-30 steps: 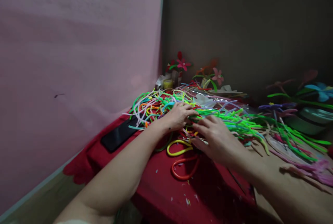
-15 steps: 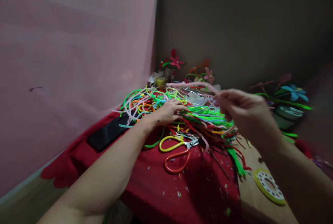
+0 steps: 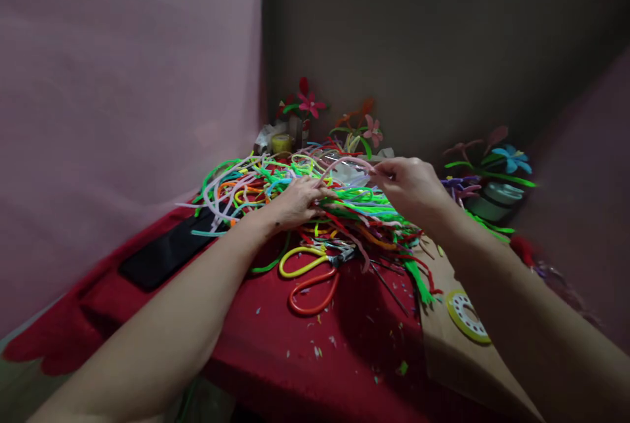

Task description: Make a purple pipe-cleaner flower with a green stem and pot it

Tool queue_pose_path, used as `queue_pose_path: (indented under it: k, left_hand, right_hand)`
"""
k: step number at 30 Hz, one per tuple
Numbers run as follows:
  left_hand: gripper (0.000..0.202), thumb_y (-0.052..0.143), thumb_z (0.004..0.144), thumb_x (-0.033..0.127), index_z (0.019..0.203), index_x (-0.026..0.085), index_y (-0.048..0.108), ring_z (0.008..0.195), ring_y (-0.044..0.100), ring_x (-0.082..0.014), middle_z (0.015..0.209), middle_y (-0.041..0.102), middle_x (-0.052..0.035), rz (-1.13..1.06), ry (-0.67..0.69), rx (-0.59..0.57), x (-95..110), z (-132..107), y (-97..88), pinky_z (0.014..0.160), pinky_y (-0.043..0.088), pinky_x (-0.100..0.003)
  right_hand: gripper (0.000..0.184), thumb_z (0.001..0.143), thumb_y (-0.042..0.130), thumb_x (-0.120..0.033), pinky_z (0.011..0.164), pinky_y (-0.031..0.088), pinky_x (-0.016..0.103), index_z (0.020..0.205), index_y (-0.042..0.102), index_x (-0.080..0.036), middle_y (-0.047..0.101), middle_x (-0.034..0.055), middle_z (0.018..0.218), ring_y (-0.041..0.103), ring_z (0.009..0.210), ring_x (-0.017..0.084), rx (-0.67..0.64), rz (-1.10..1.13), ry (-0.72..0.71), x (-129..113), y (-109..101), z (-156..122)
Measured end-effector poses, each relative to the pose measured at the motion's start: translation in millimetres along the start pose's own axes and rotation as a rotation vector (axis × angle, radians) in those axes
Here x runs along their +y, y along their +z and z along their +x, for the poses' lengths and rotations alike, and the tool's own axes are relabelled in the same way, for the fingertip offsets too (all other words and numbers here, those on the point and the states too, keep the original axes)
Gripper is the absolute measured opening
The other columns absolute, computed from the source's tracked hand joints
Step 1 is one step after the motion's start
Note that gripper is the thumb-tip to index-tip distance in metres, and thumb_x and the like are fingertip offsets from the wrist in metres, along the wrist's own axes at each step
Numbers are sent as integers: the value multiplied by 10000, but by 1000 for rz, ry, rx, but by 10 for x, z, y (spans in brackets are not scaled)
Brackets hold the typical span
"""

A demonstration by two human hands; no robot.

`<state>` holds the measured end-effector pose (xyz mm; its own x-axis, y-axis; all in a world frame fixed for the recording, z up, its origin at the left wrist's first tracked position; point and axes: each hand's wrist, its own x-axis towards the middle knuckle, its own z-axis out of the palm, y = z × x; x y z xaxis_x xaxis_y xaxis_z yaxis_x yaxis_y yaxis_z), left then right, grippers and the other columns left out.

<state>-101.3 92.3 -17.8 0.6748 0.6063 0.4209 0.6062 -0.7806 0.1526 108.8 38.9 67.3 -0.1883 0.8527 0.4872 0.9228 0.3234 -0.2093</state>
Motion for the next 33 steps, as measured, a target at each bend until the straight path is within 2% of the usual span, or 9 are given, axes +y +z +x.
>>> queue_pose_path:
  k: [4, 7, 10, 13, 15, 20, 24, 29, 33]
  left_hand:
    - [340, 585, 803, 225, 1141, 244, 596, 1034, 475, -218, 1112, 581, -70, 14, -3, -8, 23, 8, -11, 908, 353, -383]
    - [317, 579, 810, 233, 1125, 236, 607, 1019, 479, -217, 1109, 579, -74, 21, -9, -17, 38, 16, -19, 896, 353, -377]
    - [317, 590, 804, 237, 1121, 231, 611, 994, 486, -214, 1078, 589, -74, 24, -4, -25, 39, 19, -26, 881, 361, -371]
    - [323, 600, 798, 244, 1120, 237, 615, 972, 497, -212, 1042, 593, -71, 12, -8, -19, 29, 19, -36, 875, 369, -381]
    - [309, 599, 797, 238, 1104, 236, 623, 968, 505, -209, 1034, 594, -69, -15, -4, -19, 25, 20, -41, 880, 377, -387]
    - [331, 591, 776, 176, 1101, 236, 617, 1053, 492, -213, 1095, 580, -63, -75, 1, 40, 36, 20, -36, 936, 379, -403]
    - [424, 566, 771, 146, 1187, 232, 559, 1056, 496, -186, 1116, 519, -72, -155, 2, 116, 57, 10, -57, 933, 409, -346]
    - [483, 662, 725, 288, 1187, 215, 542, 1187, 391, -261, 1242, 429, -105, -35, -57, 284, 132, 24, -102, 1000, 344, -426]
    - [553, 662, 726, 371, 1227, 203, 498, 1166, 423, -240, 1218, 453, -105, -66, -63, 294, 192, 55, -118, 1007, 351, -398]
  right_hand:
    - [227, 784, 498, -238, 534, 280, 247, 694, 684, -144, 600, 34, 607, 480, 568, 124, -58, -14, 6, 74, 155, 9]
    - [167, 742, 529, -217, 566, 302, 250, 738, 682, -151, 650, 63, 728, 530, 652, 154, -106, -62, -57, 124, 220, 42]
    - [201, 724, 540, -214, 589, 321, 253, 836, 690, -144, 664, 80, 798, 548, 690, 168, -130, -80, -58, 171, 279, 118]
    - [274, 711, 581, -291, 574, 323, 250, 904, 686, -127, 665, 78, 787, 548, 682, 169, -236, -74, -49, 224, 362, 198]
    - [295, 698, 601, -339, 555, 320, 245, 887, 691, -130, 662, 67, 755, 546, 668, 164, -332, -79, -58, 266, 434, 226]
    - [245, 678, 618, -335, 526, 325, 220, 840, 700, -171, 656, 25, 694, 555, 633, 141, -444, -66, -68, 358, 584, 206]
    - [232, 671, 611, -315, 534, 333, 230, 835, 695, -175, 661, 38, 714, 566, 647, 156, -444, -87, -90, 348, 590, 167]
    - [214, 716, 573, -288, 592, 370, 251, 873, 684, -194, 681, 55, 801, 590, 719, 183, -400, -115, -144, 295, 501, 108]
    - [209, 737, 554, -201, 679, 410, 281, 906, 676, -184, 679, 86, 889, 590, 851, 227, -335, -169, -150, 228, 485, -5]
